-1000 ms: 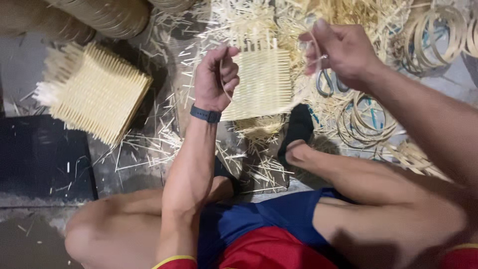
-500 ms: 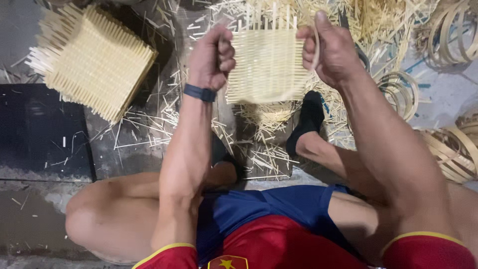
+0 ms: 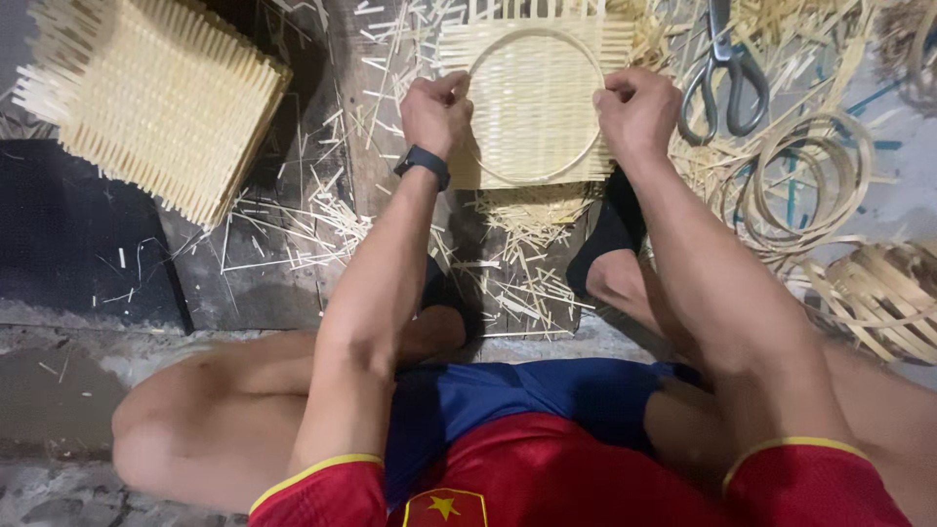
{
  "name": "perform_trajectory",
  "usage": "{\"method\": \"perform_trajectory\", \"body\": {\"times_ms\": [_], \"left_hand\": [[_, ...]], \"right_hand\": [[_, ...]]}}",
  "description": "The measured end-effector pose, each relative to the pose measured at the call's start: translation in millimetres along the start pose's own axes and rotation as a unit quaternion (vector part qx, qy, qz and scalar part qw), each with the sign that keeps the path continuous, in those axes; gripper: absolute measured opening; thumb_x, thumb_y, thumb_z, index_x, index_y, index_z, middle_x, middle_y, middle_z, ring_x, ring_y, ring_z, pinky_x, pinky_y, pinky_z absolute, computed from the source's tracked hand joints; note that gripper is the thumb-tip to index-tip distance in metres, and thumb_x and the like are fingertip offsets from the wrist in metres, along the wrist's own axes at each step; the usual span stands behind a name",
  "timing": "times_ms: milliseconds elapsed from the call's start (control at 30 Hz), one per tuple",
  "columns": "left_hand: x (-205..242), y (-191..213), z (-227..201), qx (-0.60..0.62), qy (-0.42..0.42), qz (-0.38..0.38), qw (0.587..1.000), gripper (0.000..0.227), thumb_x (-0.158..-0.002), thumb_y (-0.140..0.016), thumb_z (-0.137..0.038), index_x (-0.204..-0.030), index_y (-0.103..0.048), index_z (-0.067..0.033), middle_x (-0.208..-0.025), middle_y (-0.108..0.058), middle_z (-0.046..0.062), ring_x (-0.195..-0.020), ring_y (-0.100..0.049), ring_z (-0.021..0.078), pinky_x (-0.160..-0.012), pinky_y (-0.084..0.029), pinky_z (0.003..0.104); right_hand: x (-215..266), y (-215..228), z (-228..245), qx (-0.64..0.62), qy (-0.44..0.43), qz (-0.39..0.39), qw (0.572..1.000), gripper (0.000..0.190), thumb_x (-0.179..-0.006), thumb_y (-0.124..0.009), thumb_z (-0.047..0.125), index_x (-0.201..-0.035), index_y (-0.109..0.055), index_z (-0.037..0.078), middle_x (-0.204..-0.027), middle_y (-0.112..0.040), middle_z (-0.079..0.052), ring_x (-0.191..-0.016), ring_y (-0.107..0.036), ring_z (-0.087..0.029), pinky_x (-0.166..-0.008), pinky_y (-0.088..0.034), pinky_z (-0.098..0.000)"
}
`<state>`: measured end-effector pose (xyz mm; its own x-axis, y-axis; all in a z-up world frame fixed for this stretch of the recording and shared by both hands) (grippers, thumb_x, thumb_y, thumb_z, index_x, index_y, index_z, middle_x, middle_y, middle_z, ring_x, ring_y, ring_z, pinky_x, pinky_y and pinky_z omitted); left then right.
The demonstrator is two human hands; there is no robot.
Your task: The person sits on the floor and repeatedly places a woven bamboo tray on a wooden block, then uses shears to trim the protruding edges. After each trim, the tray is removed and stacked with others.
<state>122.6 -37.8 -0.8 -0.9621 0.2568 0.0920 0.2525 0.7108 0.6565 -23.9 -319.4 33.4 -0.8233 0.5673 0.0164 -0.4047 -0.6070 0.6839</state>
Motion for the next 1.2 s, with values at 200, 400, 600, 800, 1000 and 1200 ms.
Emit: {"method": "perform_trajectory", "body": {"times_ms": [200, 400, 600, 800, 1000, 1200], "left_hand": [[6, 2, 17, 0.015, 0.118, 0.015, 0.993, 0.027, -0.069, -0.085, -0.012, -0.096, -0.081, -0.0054, -0.085, -0.08, 0.012, -0.077, -0.077, 0.0214, -0.074, -0.06, 0.031], [3, 7, 17, 0.03, 0.133, 0.025, 0.99, 0.025, -0.069, -0.089, -0.014, -0.089, -0.081, -0.0027, -0.078, -0.08, 0.01, -0.069, -0.077, 0.0174, -0.068, -0.061, 0.03], [-3, -1, 28, 0.057, 0.13, 0.042, 0.989, 0.021, -0.07, -0.09, -0.012, -0.086, -0.082, -0.0015, -0.075, -0.08, 0.009, -0.064, -0.076, 0.0124, -0.062, -0.062, 0.027], [-8, -16, 50, 0.121, 0.211, 0.105, 0.964, 0.019, -0.07, -0.091, -0.009, -0.085, -0.081, -0.0007, -0.072, -0.078, 0.009, -0.059, -0.072, 0.0121, -0.055, -0.06, 0.027], [-15, -18, 59, 0.108, 0.181, 0.113, 0.971, 0.021, -0.07, -0.094, -0.011, -0.085, -0.082, -0.0024, -0.072, -0.078, 0.006, -0.06, -0.071, 0.0106, -0.055, -0.059, 0.026], [-17, -17, 45, 0.101, 0.194, 0.143, 0.965, 0.018, -0.072, -0.091, -0.011, -0.084, -0.081, -0.0031, -0.075, -0.078, 0.009, -0.064, -0.074, 0.0147, -0.06, -0.061, 0.03]], "right_hand": [[4, -13, -37, -0.031, -0.078, 0.009, 0.996, 0.014, -0.083, -0.082, 0.009, -0.096, -0.081, 0.005, -0.084, -0.078, -0.01, -0.074, -0.074, -0.019, -0.072, -0.058, -0.0331], [5, -11, -35, -0.047, -0.078, -0.009, 0.996, 0.011, -0.083, -0.082, 0.008, -0.093, -0.082, 0.005, -0.082, -0.078, -0.01, -0.073, -0.075, -0.019, -0.072, -0.058, -0.033], [5, -11, -32, -0.032, -0.043, -0.028, 0.998, 0.008, -0.082, -0.083, 0.007, -0.09, -0.082, 0.005, -0.082, -0.078, -0.011, -0.073, -0.075, -0.021, -0.072, -0.058, -0.0341], [3, -15, -42, -0.012, -0.076, -0.004, 0.997, 0.007, -0.081, -0.083, 0.008, -0.088, -0.081, 0.005, -0.08, -0.077, -0.012, -0.071, -0.075, -0.022, -0.07, -0.058, -0.0334], [-3, -23, -52, -0.05, -0.019, 0.024, 0.998, 0.01, -0.083, -0.087, 0.008, -0.091, -0.082, 0.004, -0.083, -0.078, -0.011, -0.075, -0.074, -0.02, -0.071, -0.058, -0.032], [-12, -26, -60, -0.067, -0.049, 0.073, 0.994, 0.012, -0.086, -0.088, 0.011, -0.094, -0.081, 0.005, -0.087, -0.078, -0.008, -0.078, -0.073, -0.016, -0.073, -0.058, -0.0307]]}}
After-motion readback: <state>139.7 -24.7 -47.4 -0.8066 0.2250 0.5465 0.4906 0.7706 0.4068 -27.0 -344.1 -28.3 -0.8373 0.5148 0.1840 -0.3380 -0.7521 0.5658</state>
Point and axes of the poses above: each hand's wrist, its own x-axis away from the middle knuckle, its own y-axis out of the back of the hand, z = x × y, the point moved 10 cm from there along -x, towards the middle knuckle
